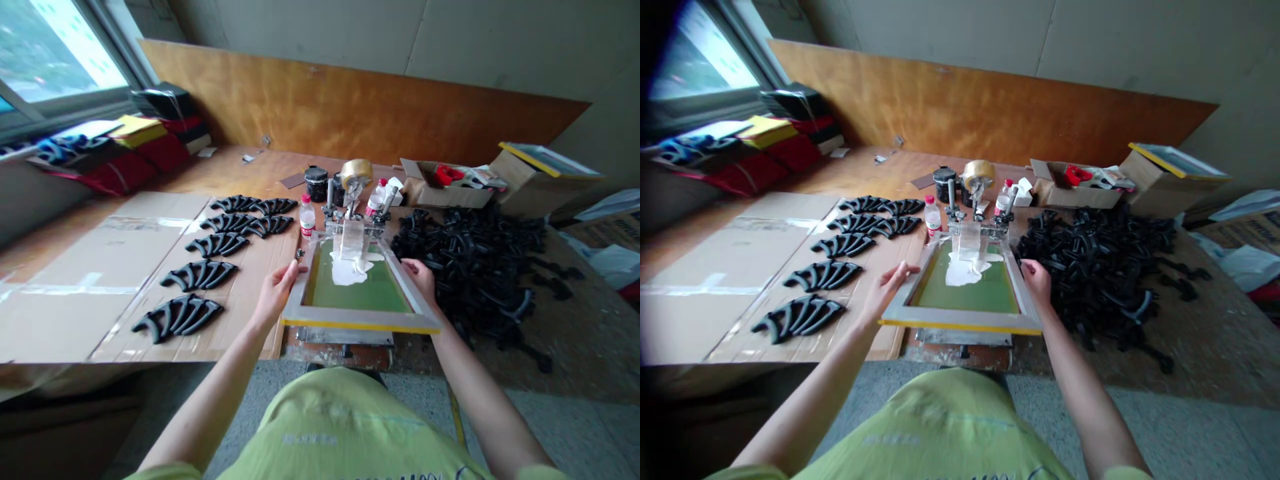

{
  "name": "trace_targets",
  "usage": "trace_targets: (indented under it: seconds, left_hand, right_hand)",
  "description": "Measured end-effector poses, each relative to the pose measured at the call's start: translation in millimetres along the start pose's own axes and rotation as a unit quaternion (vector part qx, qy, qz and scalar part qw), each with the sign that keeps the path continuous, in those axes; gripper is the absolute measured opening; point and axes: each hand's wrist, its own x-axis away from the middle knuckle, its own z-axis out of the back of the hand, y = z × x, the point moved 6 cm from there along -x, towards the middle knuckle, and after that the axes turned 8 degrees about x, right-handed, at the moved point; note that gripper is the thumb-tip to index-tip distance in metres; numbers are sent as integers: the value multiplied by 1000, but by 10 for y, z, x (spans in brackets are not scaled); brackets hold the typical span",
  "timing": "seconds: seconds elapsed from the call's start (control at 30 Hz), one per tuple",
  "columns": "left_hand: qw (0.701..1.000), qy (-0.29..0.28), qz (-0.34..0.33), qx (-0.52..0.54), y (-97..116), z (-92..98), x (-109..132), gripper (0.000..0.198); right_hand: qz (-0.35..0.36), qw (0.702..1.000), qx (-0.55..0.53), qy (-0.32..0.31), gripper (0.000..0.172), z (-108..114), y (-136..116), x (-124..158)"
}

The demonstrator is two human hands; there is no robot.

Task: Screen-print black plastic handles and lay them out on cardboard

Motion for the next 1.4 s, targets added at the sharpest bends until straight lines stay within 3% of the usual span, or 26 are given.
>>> trace_targets:
  seconds: [0.07, 0.17, 0.23, 0.33, 0.43, 0.5, 0.67, 0.87, 1.03, 1.23, 1.4]
  left_hand:
    - [997, -15, 70, 1, -396, 86, 118, 65]
    - [994, -11, 107, -8, -840, 178, 177, 83]
    - [994, 4, 101, -31, -1007, 223, 162, 85]
    - [994, 16, 85, -71, -1117, 265, 123, 79]
    - [993, 10, 83, -89, -1164, 284, 102, 76]
    - [993, 6, 87, -85, -1193, 292, 99, 76]
    - [993, 9, 90, -74, -1231, 298, 103, 76]
    - [994, 23, 93, -60, -1317, 330, 74, 76]
    - [993, 8, 88, -84, -1430, 362, 33, 73]
    - [991, 6, 91, -94, -1456, 370, 45, 71]
    - [989, 13, 93, -111, -1449, 377, 69, 69]
  right_hand:
    - [49, 999, 21, -5, 40, 7, -299, -145]
    - [179, 977, 110, -46, 61, -214, -940, -240]
    - [233, 950, 186, -90, 66, -424, -1261, -248]
    - [250, 914, 268, -172, 49, -672, -1462, -232]
    - [225, 884, 312, -265, 29, -791, -1439, -192]
    - [213, 873, 327, -293, 24, -793, -1400, -160]
    - [210, 873, 362, -249, 20, -710, -1324, -23]
    - [171, 867, 381, -273, 24, -789, -1335, 227]
    - [145, 874, 356, -296, 26, -872, -1433, 151]
    - [212, 884, 327, -259, 13, -974, -1439, 97]
    - [281, 869, 313, -261, 16, -990, -1355, 397]
